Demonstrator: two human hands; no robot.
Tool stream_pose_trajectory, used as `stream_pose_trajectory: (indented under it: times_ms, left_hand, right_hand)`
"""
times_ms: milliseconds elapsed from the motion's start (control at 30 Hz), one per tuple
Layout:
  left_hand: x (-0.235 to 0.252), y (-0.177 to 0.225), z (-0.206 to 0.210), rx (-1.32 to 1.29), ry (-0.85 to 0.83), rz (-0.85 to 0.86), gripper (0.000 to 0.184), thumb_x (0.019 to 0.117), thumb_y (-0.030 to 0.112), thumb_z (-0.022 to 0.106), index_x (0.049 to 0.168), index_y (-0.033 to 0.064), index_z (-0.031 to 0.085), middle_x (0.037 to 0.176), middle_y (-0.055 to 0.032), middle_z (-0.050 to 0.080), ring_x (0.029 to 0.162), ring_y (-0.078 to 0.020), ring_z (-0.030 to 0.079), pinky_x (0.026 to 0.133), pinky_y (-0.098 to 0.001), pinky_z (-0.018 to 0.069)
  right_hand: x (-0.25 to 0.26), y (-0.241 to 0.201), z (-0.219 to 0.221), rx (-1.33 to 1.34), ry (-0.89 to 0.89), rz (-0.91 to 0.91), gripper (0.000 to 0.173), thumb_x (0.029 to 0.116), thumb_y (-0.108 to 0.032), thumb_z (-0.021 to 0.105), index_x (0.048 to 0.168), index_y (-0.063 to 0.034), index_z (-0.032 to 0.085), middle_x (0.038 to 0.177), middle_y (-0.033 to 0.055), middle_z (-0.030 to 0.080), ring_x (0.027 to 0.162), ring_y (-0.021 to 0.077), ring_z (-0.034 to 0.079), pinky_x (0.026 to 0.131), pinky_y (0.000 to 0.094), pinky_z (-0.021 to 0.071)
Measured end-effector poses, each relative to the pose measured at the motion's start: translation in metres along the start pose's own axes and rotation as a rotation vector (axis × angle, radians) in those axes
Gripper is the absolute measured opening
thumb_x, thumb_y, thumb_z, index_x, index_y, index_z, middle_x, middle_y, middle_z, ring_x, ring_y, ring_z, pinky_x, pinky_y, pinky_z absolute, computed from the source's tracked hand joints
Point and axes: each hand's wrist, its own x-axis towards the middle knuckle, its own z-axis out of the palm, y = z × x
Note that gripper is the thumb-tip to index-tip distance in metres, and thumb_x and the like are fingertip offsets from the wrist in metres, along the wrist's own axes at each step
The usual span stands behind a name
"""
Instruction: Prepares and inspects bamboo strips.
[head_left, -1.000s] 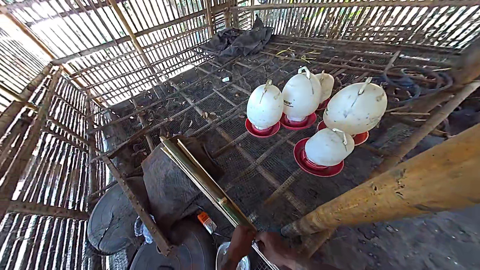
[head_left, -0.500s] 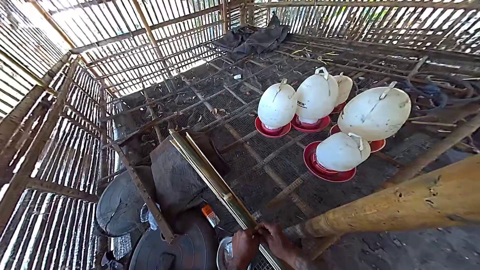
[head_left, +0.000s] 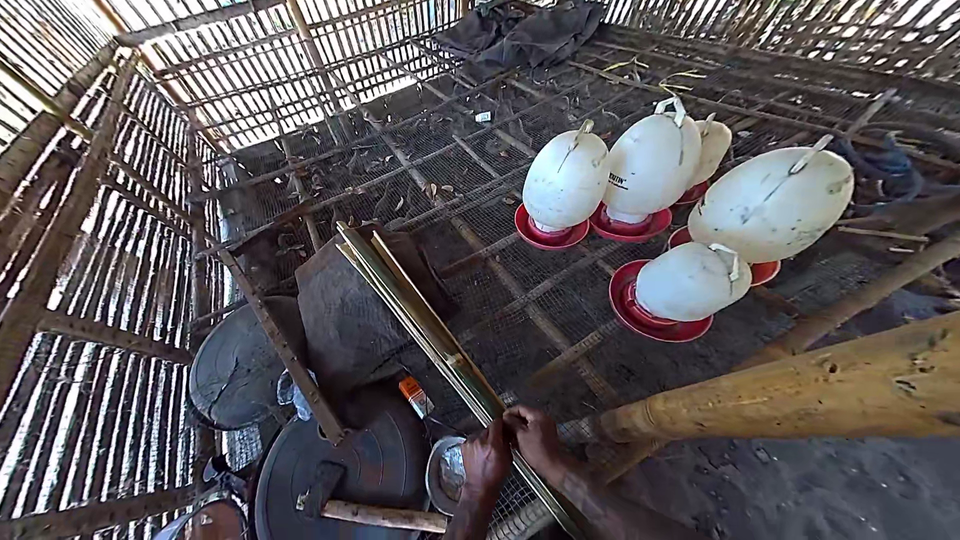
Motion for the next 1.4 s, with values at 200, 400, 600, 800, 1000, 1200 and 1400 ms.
stream_pose_trajectory:
  times_ms: [200, 400, 600, 800, 1000, 1200, 1400]
  left_hand:
    - [-0.004, 0.003, -0.004, -0.125, -0.007, -0.051, 0.018, 0.093, 0.019, 0.065, 0.094, 0.0065, 0.077, 0.067, -0.0092, 0.071, 0.058, -0.0282, 0.071, 0.053, -0.0482, 0.0573]
    - [0.025, 0.022, -0.042, -0.714, -0.54, -0.797, 0.018, 0.0982, 0.013, 0.062, 0.103, 0.0017, 0.075, 0.092, -0.0107, 0.073, 0.084, -0.0194, 0.068, 0.081, -0.0413, 0.0554]
    - [0.025, 0.024, -0.037, -1.272, -0.473, -1.159, 0.018, 0.1012, 0.008, 0.055, 0.088, 0.0025, 0.067, 0.066, -0.0008, 0.059, 0.048, -0.006, 0.044, 0.044, -0.0227, 0.0366]
    - [0.024, 0.027, -0.036, -1.187, -0.34, -1.145, 0.022, 0.1009, 0.005, 0.054, 0.084, 0.0, 0.067, 0.063, -0.0024, 0.059, 0.046, -0.0069, 0.044, 0.043, -0.0233, 0.0367]
    - [0.018, 0.025, -0.029, -1.002, -0.239, -1.074, 0.022, 0.0985, 0.006, 0.054, 0.084, -0.0001, 0.069, 0.069, -0.0039, 0.062, 0.059, -0.0108, 0.054, 0.057, -0.0305, 0.0465]
    - [-0.003, 0.013, -0.029, -0.834, -0.44, -1.12, 0.021, 0.1015, 0.012, 0.057, 0.095, -0.0011, 0.072, 0.075, -0.0068, 0.062, 0.062, -0.0142, 0.053, 0.061, -0.0356, 0.0458]
    - [0.024, -0.065, -0.049, -0.376, -0.515, -1.141, 0.045, 0.1047, 0.04, 0.053, 0.113, -0.0001, 0.072, 0.109, -0.0233, 0.071, 0.105, -0.0387, 0.068, 0.093, -0.0608, 0.0518]
  right_hand:
    - [0.018, -0.013, -0.009, -0.063, -0.175, 0.105, 0.016, 0.0978, -0.016, 0.066, 0.104, -0.0039, 0.075, 0.099, 0.0125, 0.073, 0.092, 0.0237, 0.07, 0.088, 0.0467, 0.0553]
    - [0.004, 0.007, -0.025, -0.094, -0.194, -0.18, 0.032, 0.0984, -0.01, 0.061, 0.129, -0.0003, 0.064, 0.12, 0.0153, 0.069, 0.1, 0.0224, 0.069, 0.091, 0.0381, 0.0571]
    - [-0.015, 0.023, -0.027, -0.27, -0.116, -0.534, 0.023, 0.097, -0.01, 0.061, 0.112, -0.0009, 0.076, 0.105, 0.0169, 0.075, 0.097, 0.0288, 0.074, 0.091, 0.0428, 0.059]
    - [-0.01, 0.017, -0.02, -0.375, -0.154, -0.538, 0.024, 0.1008, -0.012, 0.057, 0.109, 0.0017, 0.074, 0.104, 0.0192, 0.075, 0.095, 0.0334, 0.074, 0.087, 0.0482, 0.0595]
    - [0.001, 0.005, -0.02, -0.494, -0.192, -0.503, 0.024, 0.101, -0.014, 0.052, 0.104, 0.0022, 0.07, 0.099, 0.0199, 0.072, 0.09, 0.0352, 0.073, 0.08, 0.0507, 0.0585]
    - [0.012, 0.002, -0.018, -0.558, -0.271, -0.213, 0.027, 0.1021, -0.013, 0.049, 0.113, 0.0021, 0.069, 0.112, 0.0207, 0.071, 0.107, 0.0353, 0.069, 0.095, 0.052, 0.0526]
    - [0.011, -0.002, -0.063, -0.41, -0.247, -0.174, 0.044, 0.1021, -0.025, 0.061, 0.137, 0.002, 0.058, 0.119, 0.0191, 0.068, 0.102, 0.03, 0.068, 0.094, 0.0462, 0.0543]
